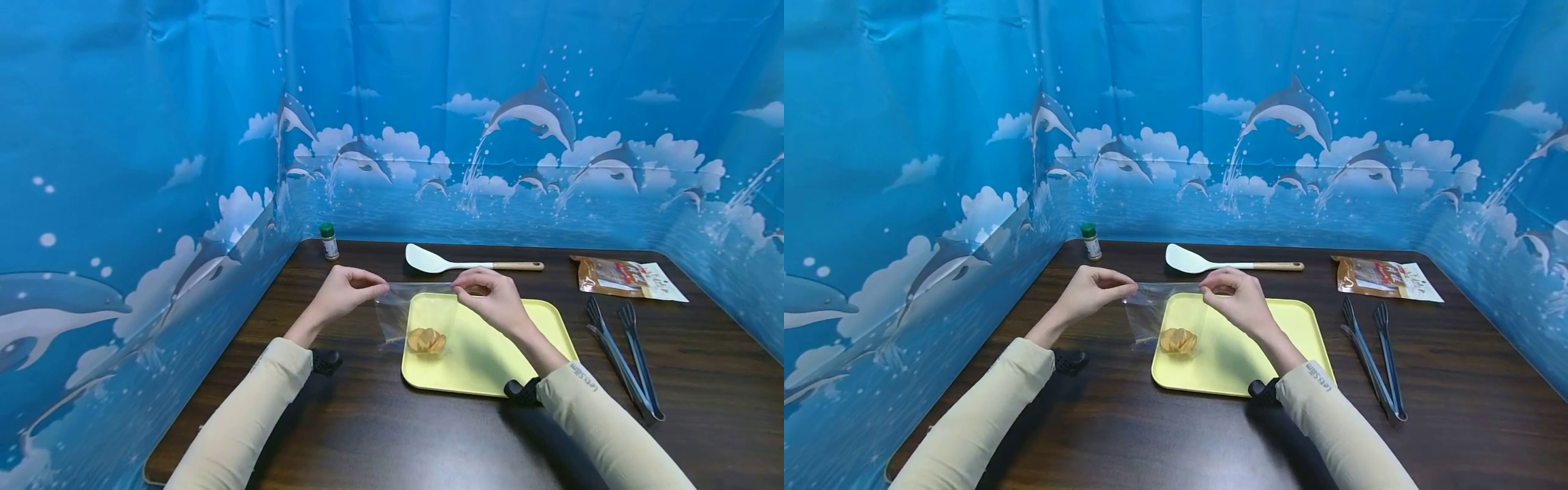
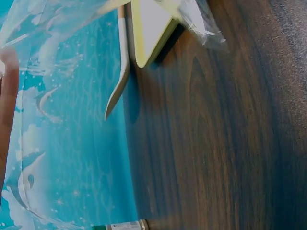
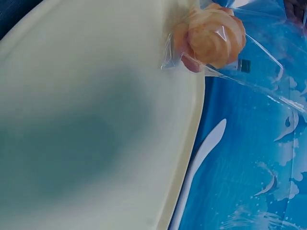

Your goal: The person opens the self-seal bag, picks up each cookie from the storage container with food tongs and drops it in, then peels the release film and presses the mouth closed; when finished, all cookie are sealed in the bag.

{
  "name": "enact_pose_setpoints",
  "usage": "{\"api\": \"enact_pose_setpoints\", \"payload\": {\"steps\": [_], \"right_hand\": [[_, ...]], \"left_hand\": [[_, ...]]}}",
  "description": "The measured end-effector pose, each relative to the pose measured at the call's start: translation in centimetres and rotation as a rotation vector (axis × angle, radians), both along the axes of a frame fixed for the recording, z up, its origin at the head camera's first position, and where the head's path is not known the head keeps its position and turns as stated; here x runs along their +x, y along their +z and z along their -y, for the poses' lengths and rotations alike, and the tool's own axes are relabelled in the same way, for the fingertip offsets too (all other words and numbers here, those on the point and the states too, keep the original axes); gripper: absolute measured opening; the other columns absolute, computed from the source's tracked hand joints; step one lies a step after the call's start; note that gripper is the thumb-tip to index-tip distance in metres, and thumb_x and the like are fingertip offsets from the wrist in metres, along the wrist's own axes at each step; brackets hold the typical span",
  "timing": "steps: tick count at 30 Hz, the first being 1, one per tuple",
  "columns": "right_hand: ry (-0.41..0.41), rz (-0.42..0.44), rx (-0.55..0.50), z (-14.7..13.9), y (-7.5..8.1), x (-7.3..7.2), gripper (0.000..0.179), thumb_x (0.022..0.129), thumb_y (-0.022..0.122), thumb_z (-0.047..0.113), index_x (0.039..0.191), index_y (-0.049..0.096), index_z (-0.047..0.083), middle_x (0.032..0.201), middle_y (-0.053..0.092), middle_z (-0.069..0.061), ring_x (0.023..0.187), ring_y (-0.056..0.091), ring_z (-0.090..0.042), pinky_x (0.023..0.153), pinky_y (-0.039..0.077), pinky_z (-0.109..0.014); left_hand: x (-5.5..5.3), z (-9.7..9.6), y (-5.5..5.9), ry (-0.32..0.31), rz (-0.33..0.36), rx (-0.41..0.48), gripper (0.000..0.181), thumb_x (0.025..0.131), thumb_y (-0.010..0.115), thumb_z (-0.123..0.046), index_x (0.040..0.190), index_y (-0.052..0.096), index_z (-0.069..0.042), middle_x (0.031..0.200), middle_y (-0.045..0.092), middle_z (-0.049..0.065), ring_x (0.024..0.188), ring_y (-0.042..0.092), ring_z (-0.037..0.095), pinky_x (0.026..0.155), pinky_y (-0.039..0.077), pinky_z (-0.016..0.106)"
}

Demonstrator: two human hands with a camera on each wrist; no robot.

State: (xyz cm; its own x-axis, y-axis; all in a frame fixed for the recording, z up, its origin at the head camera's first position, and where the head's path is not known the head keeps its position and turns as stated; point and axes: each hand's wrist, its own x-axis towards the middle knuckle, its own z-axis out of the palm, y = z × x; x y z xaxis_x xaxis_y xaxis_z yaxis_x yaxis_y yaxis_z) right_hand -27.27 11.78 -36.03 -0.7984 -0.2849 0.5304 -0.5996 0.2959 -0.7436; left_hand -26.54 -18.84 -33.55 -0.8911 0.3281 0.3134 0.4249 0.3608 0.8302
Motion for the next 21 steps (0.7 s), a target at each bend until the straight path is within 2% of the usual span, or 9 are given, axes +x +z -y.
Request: {"api": "enact_pose_setpoints", "payload": {"steps": [3, 5, 7, 10, 14, 17, 21], "right_hand": [[-0.009, -0.051, 0.026, 0.3, -0.1, 0.2, 0.008, 0.087, 0.071, 0.000, 0.093, 0.073, 0.005, 0.098, 0.067, -0.005, 0.088, 0.066, -0.015, 0.083, 0.056, -0.027], [-0.021, -0.061, 0.042, 0.4, -0.1, 0.3, 0.010, 0.086, 0.069, -0.005, 0.093, 0.070, 0.002, 0.096, 0.066, -0.006, 0.088, 0.065, -0.019, 0.082, 0.056, -0.027], [-0.030, -0.039, 0.041, 0.6, -0.1, 0.3, 0.012, 0.085, 0.065, -0.009, 0.093, 0.066, 0.000, 0.094, 0.064, -0.008, 0.088, 0.064, -0.022, 0.081, 0.055, -0.026], [-0.023, 0.052, 0.037, 0.9, 0.1, 0.4, 0.019, 0.083, 0.065, -0.009, 0.098, 0.059, 0.001, 0.095, 0.061, -0.012, 0.088, 0.060, -0.023, 0.081, 0.053, -0.028], [-0.016, 0.140, 0.085, 1.6, 0.5, 0.3, 0.038, 0.082, 0.076, 0.005, 0.112, 0.052, 0.008, 0.100, 0.061, -0.010, 0.090, 0.057, -0.020, 0.083, 0.051, -0.037], [-0.016, 0.124, 0.162, 2.4, 0.7, 0.3, 0.046, 0.080, 0.081, 0.014, 0.118, 0.054, 0.011, 0.097, 0.063, -0.005, 0.087, 0.060, -0.018, 0.081, 0.051, -0.040], [0.000, 0.118, 0.211, 2.9, 0.8, 0.4, 0.037, 0.082, 0.079, 0.012, 0.114, 0.060, 0.011, 0.088, 0.068, -0.001, 0.081, 0.065, -0.016, 0.078, 0.052, -0.039]], "left_hand": [[-0.1, -0.2, -0.3, 0.028, -0.007, -0.025, 0.012, 0.086, 0.074, -0.007, 0.098, 0.075, -0.005, 0.094, 0.074, 0.010, 0.081, 0.072, 0.016, 0.070, 0.058, 0.027], [-0.2, -0.5, -0.4, 0.024, -0.010, -0.022, 0.013, 0.086, 0.073, -0.001, 0.098, 0.074, -0.003, 0.095, 0.073, 0.012, 0.083, 0.071, 0.017, 0.071, 0.058, 0.027], [-0.2, -0.7, -0.5, 0.016, -0.011, -0.018, 0.014, 0.086, 0.070, 0.004, 0.099, 0.071, -0.001, 0.096, 0.072, 0.014, 0.085, 0.070, 0.019, 0.073, 0.057, 0.027], [0.0, -1.3, -0.5, 0.010, -0.001, -0.034, 0.019, 0.085, 0.068, 0.005, 0.103, 0.065, -0.002, 0.099, 0.068, 0.015, 0.086, 0.066, 0.019, 0.075, 0.056, 0.028], [0.2, -2.8, -0.5, 0.038, 0.007, -0.119, 0.030, 0.083, 0.075, -0.007, 0.110, 0.062, -0.008, 0.099, 0.066, 0.008, 0.081, 0.061, 0.016, 0.071, 0.052, 0.028], [0.3, -4.0, -0.3, 0.041, -0.026, -0.192, 0.027, 0.083, 0.078, -0.011, 0.109, 0.068, -0.008, 0.094, 0.070, 0.005, 0.077, 0.062, 0.014, 0.067, 0.052, 0.028], [0.4, -4.5, -0.2, 0.004, -0.038, -0.217, 0.015, 0.086, 0.074, -0.007, 0.101, 0.073, -0.003, 0.093, 0.073, 0.008, 0.080, 0.069, 0.014, 0.068, 0.056, 0.027]]}}
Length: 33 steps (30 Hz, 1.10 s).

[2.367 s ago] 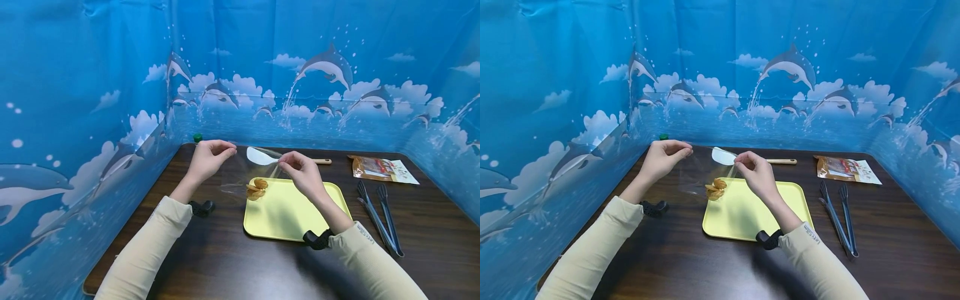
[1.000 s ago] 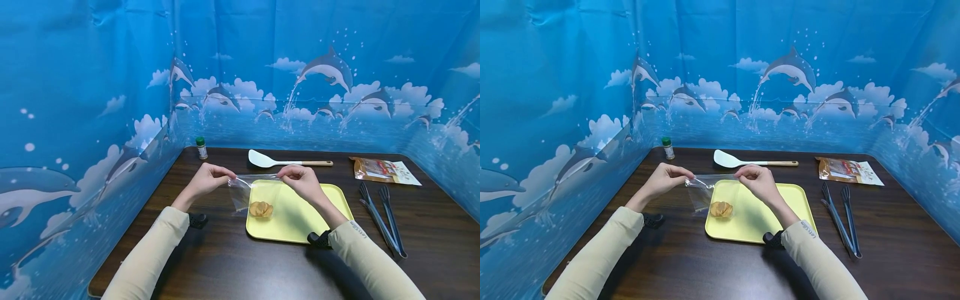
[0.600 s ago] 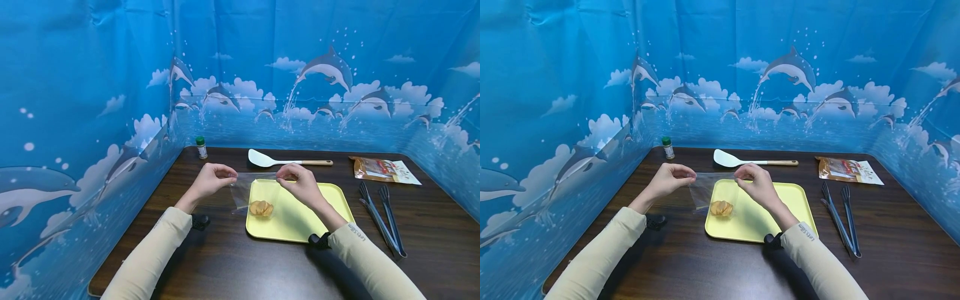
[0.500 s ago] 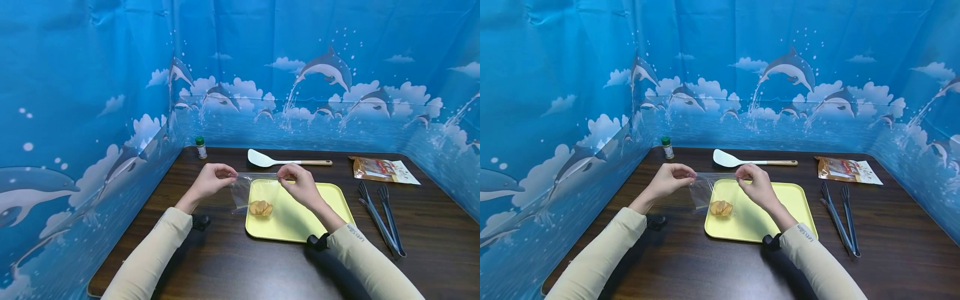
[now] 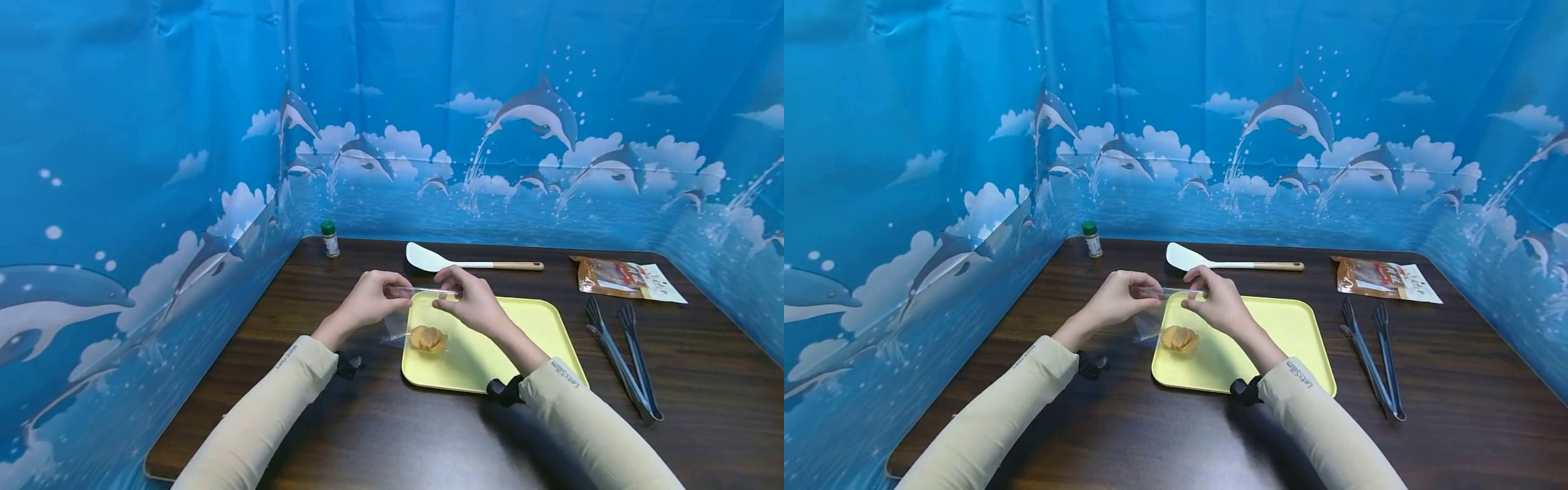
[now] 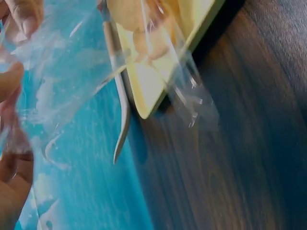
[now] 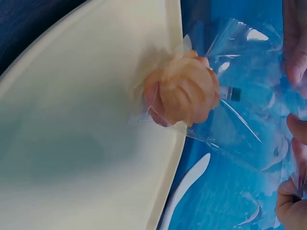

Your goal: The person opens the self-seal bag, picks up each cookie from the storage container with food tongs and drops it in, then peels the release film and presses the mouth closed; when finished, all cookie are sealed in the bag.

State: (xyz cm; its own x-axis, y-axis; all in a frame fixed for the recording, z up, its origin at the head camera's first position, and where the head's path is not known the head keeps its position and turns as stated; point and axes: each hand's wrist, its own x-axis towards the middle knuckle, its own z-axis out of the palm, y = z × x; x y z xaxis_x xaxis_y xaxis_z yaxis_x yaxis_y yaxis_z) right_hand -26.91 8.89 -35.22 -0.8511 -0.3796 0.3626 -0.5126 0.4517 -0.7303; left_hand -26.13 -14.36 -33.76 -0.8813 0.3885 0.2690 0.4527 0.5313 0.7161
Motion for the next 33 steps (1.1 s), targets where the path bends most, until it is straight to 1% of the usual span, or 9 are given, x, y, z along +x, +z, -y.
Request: {"api": "enact_pose_setpoints", "payload": {"steps": [3, 9, 13, 16, 19, 23, 25, 28, 33], "right_hand": [[0.015, 0.060, -0.032, -0.6, 0.0, 0.0, 0.029, 0.085, 0.076, 0.009, 0.111, 0.063, 0.012, 0.089, 0.070, -0.002, 0.085, 0.067, -0.017, 0.079, 0.052, -0.039], [0.072, 0.238, -0.137, -2.6, -0.5, -0.1, 0.024, 0.092, 0.065, 0.002, 0.115, 0.064, 0.006, 0.108, 0.068, -0.016, 0.103, 0.066, -0.030, 0.085, 0.054, -0.045], [0.072, 0.284, -0.231, -2.8, -0.5, 0.0, 0.024, 0.091, 0.064, -0.001, 0.115, 0.060, -0.002, 0.111, 0.067, -0.022, 0.100, 0.069, -0.030, 0.089, 0.055, -0.045], [0.071, 0.289, -0.348, -2.3, -0.2, 0.4, 0.020, 0.090, 0.064, -0.006, 0.107, 0.054, -0.007, 0.110, 0.064, -0.025, 0.095, 0.071, -0.026, 0.087, 0.056, -0.044], [0.099, 0.302, -0.486, -1.5, 0.3, 0.9, 0.017, 0.090, 0.061, -0.010, 0.098, 0.046, -0.007, 0.108, 0.060, -0.023, 0.094, 0.070, -0.024, 0.086, 0.057, -0.042], [0.120, 0.357, -0.634, 0.1, 0.7, 1.5, 0.018, 0.090, 0.060, -0.011, 0.089, 0.044, -0.002, 0.099, 0.062, -0.013, 0.090, 0.070, -0.019, 0.086, 0.057, -0.039], [0.118, 0.410, -0.684, 1.2, 0.5, 1.7, 0.020, 0.089, 0.060, -0.012, 0.086, 0.045, 0.000, 0.095, 0.062, -0.010, 0.087, 0.070, -0.018, 0.085, 0.057, -0.038], [0.083, 0.495, -0.715, 3.0, -0.3, 1.6, 0.023, 0.087, 0.061, -0.014, 0.079, 0.047, 0.002, 0.091, 0.059, -0.008, 0.083, 0.068, -0.017, 0.083, 0.058, -0.035], [-0.066, 0.513, -0.625, 5.5, -1.9, 1.1, 0.019, 0.083, 0.064, -0.013, 0.076, 0.053, 0.001, 0.089, 0.056, -0.009, 0.077, 0.065, -0.014, 0.079, 0.058, -0.032]], "left_hand": [[0.1, 0.6, 0.0, -0.039, 0.031, 0.017, 0.018, 0.088, 0.070, -0.002, 0.106, 0.072, -0.001, 0.100, 0.073, 0.011, 0.088, 0.070, 0.016, 0.072, 0.057, 0.028], [0.3, 2.3, -0.3, -0.086, 0.049, 0.064, 0.029, 0.091, 0.062, 0.007, 0.117, 0.069, -0.004, 0.110, 0.072, 0.011, 0.101, 0.070, 0.025, 0.085, 0.057, 0.035], [0.7, 3.0, -0.2, -0.049, 0.054, 0.100, 0.032, 0.090, 0.063, 0.005, 0.121, 0.065, -0.004, 0.114, 0.071, 0.012, 0.101, 0.070, 0.024, 0.084, 0.057, 0.032], [1.2, 3.6, 0.5, -0.018, 0.075, 0.193, 0.036, 0.089, 0.065, 0.006, 0.122, 0.053, 0.000, 0.115, 0.066, 0.019, 0.098, 0.069, 0.026, 0.082, 0.057, 0.029], [1.7, 4.7, 1.6, -0.047, 0.110, 0.285, 0.036, 0.088, 0.066, 0.008, 0.113, 0.041, 0.001, 0.113, 0.063, 0.026, 0.097, 0.069, 0.027, 0.081, 0.058, 0.030], [2.2, 6.9, 3.2, -0.092, 0.104, 0.270, 0.016, 0.089, 0.065, 0.005, 0.097, 0.052, 0.004, 0.104, 0.066, 0.023, 0.092, 0.070, 0.022, 0.081, 0.058, 0.033], [2.3, 7.9, 3.6, -0.069, 0.076, 0.225, 0.002, 0.090, 0.065, 0.003, 0.089, 0.064, 0.004, 0.099, 0.069, 0.020, 0.091, 0.069, 0.020, 0.082, 0.058, 0.032], [2.2, 9.0, 3.4, 0.032, 0.056, 0.159, 0.010, 0.091, 0.064, 0.003, 0.088, 0.074, 0.003, 0.096, 0.073, 0.017, 0.086, 0.069, 0.018, 0.079, 0.058, 0.029], [1.3, 9.0, 0.6, 0.276, 0.067, -0.040, 0.016, 0.093, 0.063, -0.005, 0.102, 0.077, -0.003, 0.101, 0.074, 0.016, 0.070, 0.061, 0.014, 0.059, 0.050, 0.025]]}}
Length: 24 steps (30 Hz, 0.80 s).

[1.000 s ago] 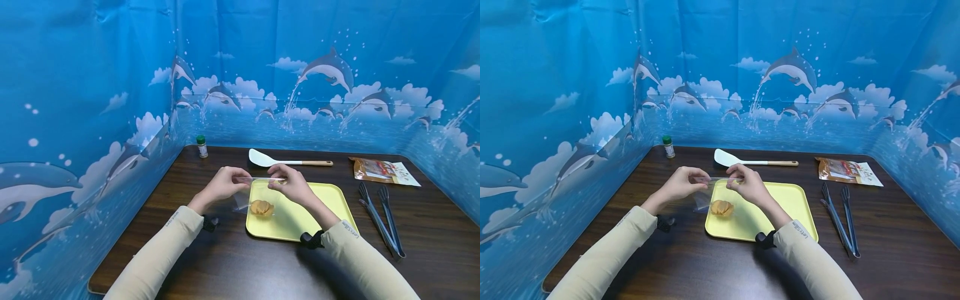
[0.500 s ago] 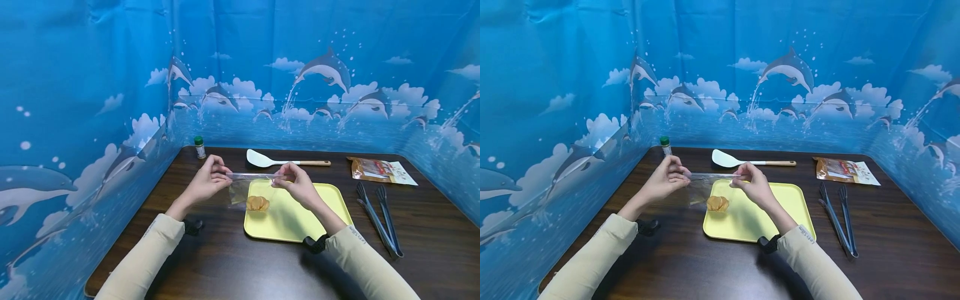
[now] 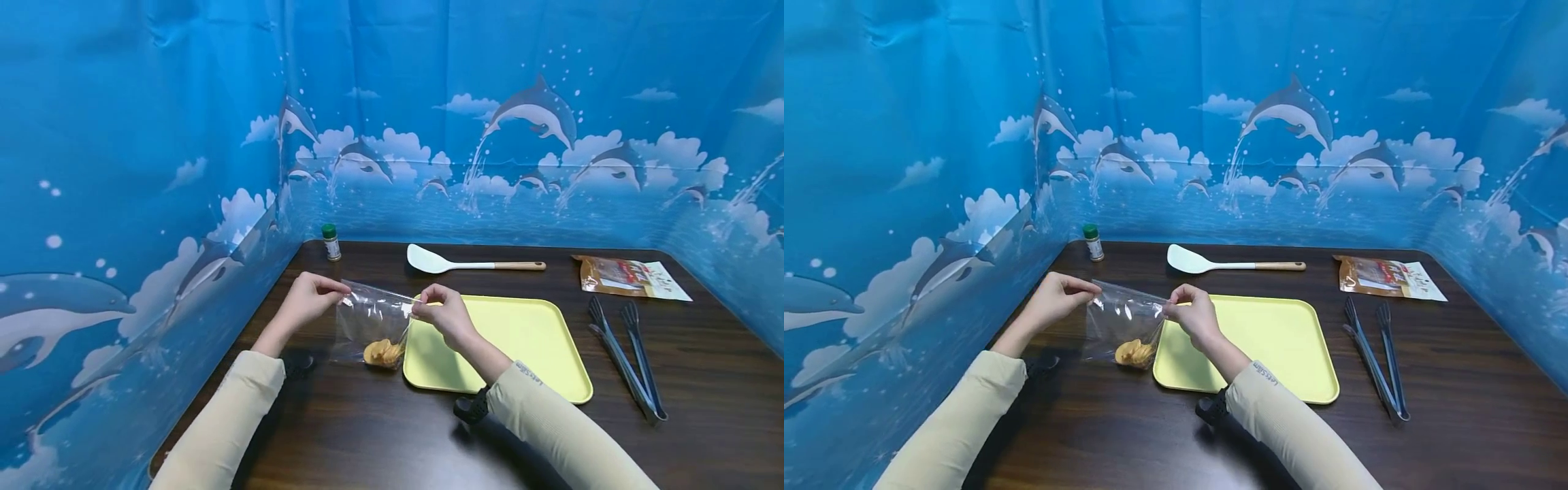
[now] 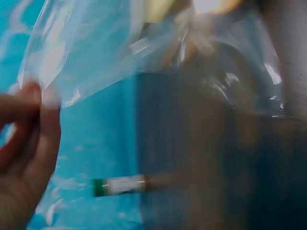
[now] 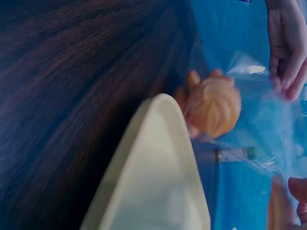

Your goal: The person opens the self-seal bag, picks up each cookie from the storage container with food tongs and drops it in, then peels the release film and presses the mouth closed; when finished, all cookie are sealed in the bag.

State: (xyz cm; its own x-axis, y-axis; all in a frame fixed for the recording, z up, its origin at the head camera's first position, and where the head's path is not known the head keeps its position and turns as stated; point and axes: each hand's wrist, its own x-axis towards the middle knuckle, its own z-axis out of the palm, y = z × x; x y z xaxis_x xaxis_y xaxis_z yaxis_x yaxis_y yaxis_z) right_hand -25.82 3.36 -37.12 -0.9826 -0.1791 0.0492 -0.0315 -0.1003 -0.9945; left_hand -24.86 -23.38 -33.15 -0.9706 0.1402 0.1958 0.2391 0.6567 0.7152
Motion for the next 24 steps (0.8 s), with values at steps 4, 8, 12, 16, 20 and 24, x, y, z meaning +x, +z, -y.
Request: {"api": "enact_pose_setpoints", "payload": {"steps": [4, 8, 12, 16, 20, 24], "right_hand": [[-0.087, 0.008, 0.199, 0.7, -0.3, -0.6, 0.017, 0.084, 0.069, 0.001, 0.100, 0.063, -0.003, 0.103, 0.060, -0.016, 0.092, 0.063, -0.023, 0.086, 0.054, -0.035], [-0.081, 0.035, 0.365, 1.0, -0.5, -1.0, 0.055, 0.085, 0.069, 0.010, 0.135, 0.048, -0.001, 0.129, 0.053, -0.023, 0.113, 0.055, -0.035, 0.092, 0.048, -0.044], [0.021, 0.050, 0.458, 1.2, -1.1, -1.0, 0.066, 0.087, 0.065, 0.010, 0.145, 0.036, -0.001, 0.139, 0.047, -0.028, 0.122, 0.052, -0.040, 0.098, 0.046, -0.048], [0.116, 0.042, 0.522, 1.1, -1.4, -0.9, 0.059, 0.090, 0.060, 0.010, 0.143, 0.040, -0.006, 0.142, 0.045, -0.030, 0.130, 0.047, -0.042, 0.105, 0.042, -0.050], [0.152, 0.007, 0.543, 0.8, -1.4, -0.7, 0.050, 0.092, 0.057, 0.010, 0.139, 0.048, -0.006, 0.143, 0.048, -0.026, 0.133, 0.046, -0.040, 0.108, 0.039, -0.050], [0.197, 0.001, 0.540, 0.1, -0.9, -0.4, 0.046, 0.095, 0.055, 0.011, 0.137, 0.051, -0.006, 0.142, 0.050, -0.024, 0.128, 0.051, -0.038, 0.107, 0.041, -0.049]], "left_hand": [[-1.1, -1.2, -2.2, 0.084, 0.047, -0.126, 0.025, 0.093, 0.066, -0.016, 0.112, 0.073, -0.002, 0.112, 0.071, 0.017, 0.086, 0.066, 0.023, 0.070, 0.055, 0.035], [-2.1, -2.3, -3.4, 0.092, 0.116, -0.247, 0.044, 0.091, 0.070, -0.028, 0.122, 0.066, 0.003, 0.123, 0.065, 0.020, 0.111, 0.063, 0.033, 0.091, 0.053, 0.046], [-2.8, -3.2, -4.4, 0.106, 0.206, -0.396, 0.047, 0.091, 0.069, -0.030, 0.121, 0.063, 0.006, 0.129, 0.058, 0.024, 0.113, 0.058, 0.036, 0.093, 0.050, 0.048], [-3.1, -4.2, -4.8, 0.074, 0.316, -0.515, 0.032, 0.096, 0.060, -0.026, 0.104, 0.067, 0.003, 0.143, 0.041, 0.032, 0.121, 0.050, 0.044, 0.092, 0.047, 0.052], [-3.2, -4.9, -4.8, 0.044, 0.344, -0.597, 0.026, 0.098, 0.055, -0.023, 0.095, 0.068, 0.000, 0.149, 0.025, 0.037, 0.131, 0.034, 0.054, 0.098, 0.040, 0.058], [-2.9, -5.2, -4.3, 0.093, 0.303, -0.579, 0.025, 0.097, 0.055, -0.020, 0.083, 0.066, -0.002, 0.146, 0.027, 0.034, 0.127, 0.033, 0.050, 0.097, 0.037, 0.057]]}}
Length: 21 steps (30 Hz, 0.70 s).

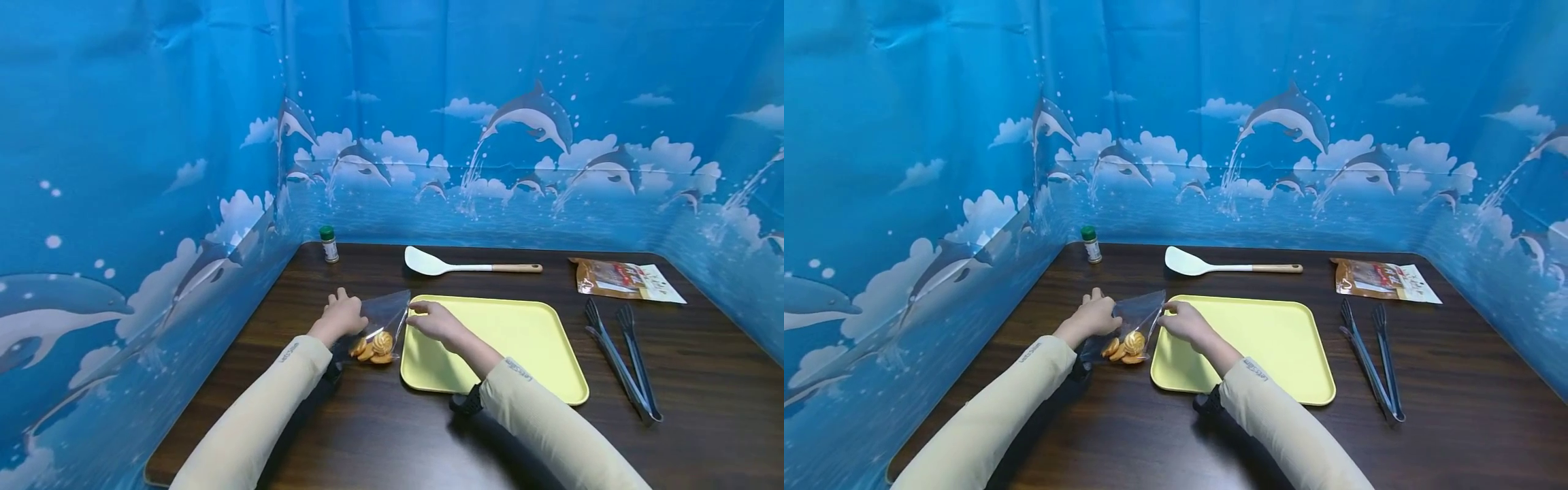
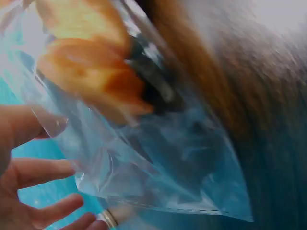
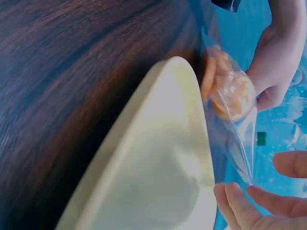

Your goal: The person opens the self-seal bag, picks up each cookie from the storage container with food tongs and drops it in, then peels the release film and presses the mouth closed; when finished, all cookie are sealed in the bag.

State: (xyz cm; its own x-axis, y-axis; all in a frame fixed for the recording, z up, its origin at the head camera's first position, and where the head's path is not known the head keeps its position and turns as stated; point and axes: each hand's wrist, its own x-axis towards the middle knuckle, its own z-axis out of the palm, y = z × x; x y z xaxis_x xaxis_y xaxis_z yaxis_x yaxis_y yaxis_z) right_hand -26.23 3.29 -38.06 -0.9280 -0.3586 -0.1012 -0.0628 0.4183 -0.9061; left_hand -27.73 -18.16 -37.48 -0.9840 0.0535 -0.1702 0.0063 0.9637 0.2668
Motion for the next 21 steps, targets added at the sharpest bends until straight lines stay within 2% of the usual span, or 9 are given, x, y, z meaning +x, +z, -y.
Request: {"api": "enact_pose_setpoints", "payload": {"steps": [2, 5, 8, 10, 12, 13, 15, 17, 21], "right_hand": [[0.017, 0.022, -0.017, -1.0, 0.2, 0.2, 0.046, 0.096, 0.054, 0.011, 0.138, 0.048, -0.008, 0.141, 0.050, -0.026, 0.125, 0.054, -0.038, 0.106, 0.043, -0.047], [0.021, 0.032, -0.036, -3.2, 0.8, 0.4, 0.045, 0.098, 0.052, 0.010, 0.139, 0.045, -0.009, 0.141, 0.048, -0.029, 0.121, 0.058, -0.038, 0.105, 0.045, -0.045], [-0.013, -0.010, -0.039, -6.2, 1.5, 0.4, 0.044, 0.099, 0.051, 0.011, 0.139, 0.046, -0.008, 0.139, 0.049, -0.029, 0.118, 0.060, -0.038, 0.101, 0.049, -0.043], [-0.047, -0.044, -0.045, -8.4, 2.2, 0.3, 0.043, 0.100, 0.050, 0.010, 0.138, 0.046, -0.008, 0.138, 0.048, -0.030, 0.118, 0.060, -0.039, 0.098, 0.051, -0.041], [-0.093, -0.064, -0.049, -10.5, 2.8, 0.2, 0.041, 0.101, 0.049, 0.010, 0.138, 0.047, -0.007, 0.137, 0.049, -0.029, 0.117, 0.060, -0.039, 0.096, 0.052, -0.040], [-0.115, -0.071, -0.049, -11.5, 3.1, 0.3, 0.041, 0.101, 0.048, 0.010, 0.138, 0.046, -0.007, 0.137, 0.048, -0.029, 0.116, 0.059, -0.039, 0.095, 0.053, -0.039], [-0.157, -0.066, -0.032, -13.3, 3.6, 0.5, 0.041, 0.103, 0.046, 0.012, 0.139, 0.046, -0.005, 0.138, 0.047, -0.028, 0.117, 0.059, -0.038, 0.094, 0.053, -0.038], [-0.185, -0.054, -0.010, -14.7, 4.0, 0.7, 0.041, 0.103, 0.045, 0.015, 0.140, 0.045, -0.003, 0.139, 0.046, -0.026, 0.117, 0.059, -0.037, 0.095, 0.052, -0.038], [-0.215, -0.046, 0.007, -16.7, 4.3, 1.3, 0.043, 0.104, 0.044, 0.018, 0.142, 0.042, -0.002, 0.141, 0.045, -0.026, 0.119, 0.058, -0.037, 0.097, 0.051, -0.040]], "left_hand": [[0.2, -0.2, 0.4, 0.015, -0.052, 0.025, 0.029, 0.097, 0.053, -0.019, 0.075, 0.063, -0.003, 0.143, 0.030, 0.032, 0.123, 0.034, 0.047, 0.096, 0.038, 0.054], [0.5, -0.5, 1.3, 0.033, -0.144, 0.080, 0.029, 0.097, 0.052, -0.019, 0.079, 0.065, -0.001, 0.139, 0.035, 0.029, 0.121, 0.036, 0.045, 0.096, 0.039, 0.054], [0.9, -0.6, 2.4, 0.043, -0.245, 0.140, 0.031, 0.098, 0.051, -0.021, 0.102, 0.070, 0.003, 0.139, 0.039, 0.028, 0.125, 0.036, 0.045, 0.102, 0.036, 0.054], [1.1, -0.7, 3.0, 0.049, -0.325, 0.177, 0.037, 0.099, 0.052, -0.022, 0.117, 0.066, 0.006, 0.139, 0.042, 0.026, 0.127, 0.037, 0.044, 0.105, 0.034, 0.053], [1.3, -0.7, 3.4, 0.046, -0.414, 0.223, 0.040, 0.099, 0.052, -0.022, 0.126, 0.062, 0.005, 0.138, 0.044, 0.025, 0.126, 0.039, 0.042, 0.106, 0.034, 0.053], [1.4, -0.7, 3.5, 0.037, -0.457, 0.247, 0.038, 0.098, 0.053, -0.022, 0.126, 0.062, 0.003, 0.136, 0.046, 0.023, 0.124, 0.042, 0.041, 0.104, 0.036, 0.053], [1.7, -0.7, 3.5, -0.011, -0.524, 0.293, 0.031, 0.096, 0.057, -0.020, 0.118, 0.067, -0.001, 0.128, 0.053, 0.019, 0.116, 0.050, 0.037, 0.098, 0.042, 0.051], [2.1, -0.8, 3.4, -0.091, -0.552, 0.311, 0.022, 0.093, 0.060, -0.018, 0.106, 0.072, -0.004, 0.118, 0.058, 0.014, 0.107, 0.055, 0.034, 0.090, 0.047, 0.049], [2.4, -1.4, 3.0, -0.273, -0.504, 0.271, 0.013, 0.089, 0.065, -0.013, 0.092, 0.077, -0.008, 0.104, 0.063, 0.006, 0.095, 0.057, 0.029, 0.079, 0.049, 0.043]]}}
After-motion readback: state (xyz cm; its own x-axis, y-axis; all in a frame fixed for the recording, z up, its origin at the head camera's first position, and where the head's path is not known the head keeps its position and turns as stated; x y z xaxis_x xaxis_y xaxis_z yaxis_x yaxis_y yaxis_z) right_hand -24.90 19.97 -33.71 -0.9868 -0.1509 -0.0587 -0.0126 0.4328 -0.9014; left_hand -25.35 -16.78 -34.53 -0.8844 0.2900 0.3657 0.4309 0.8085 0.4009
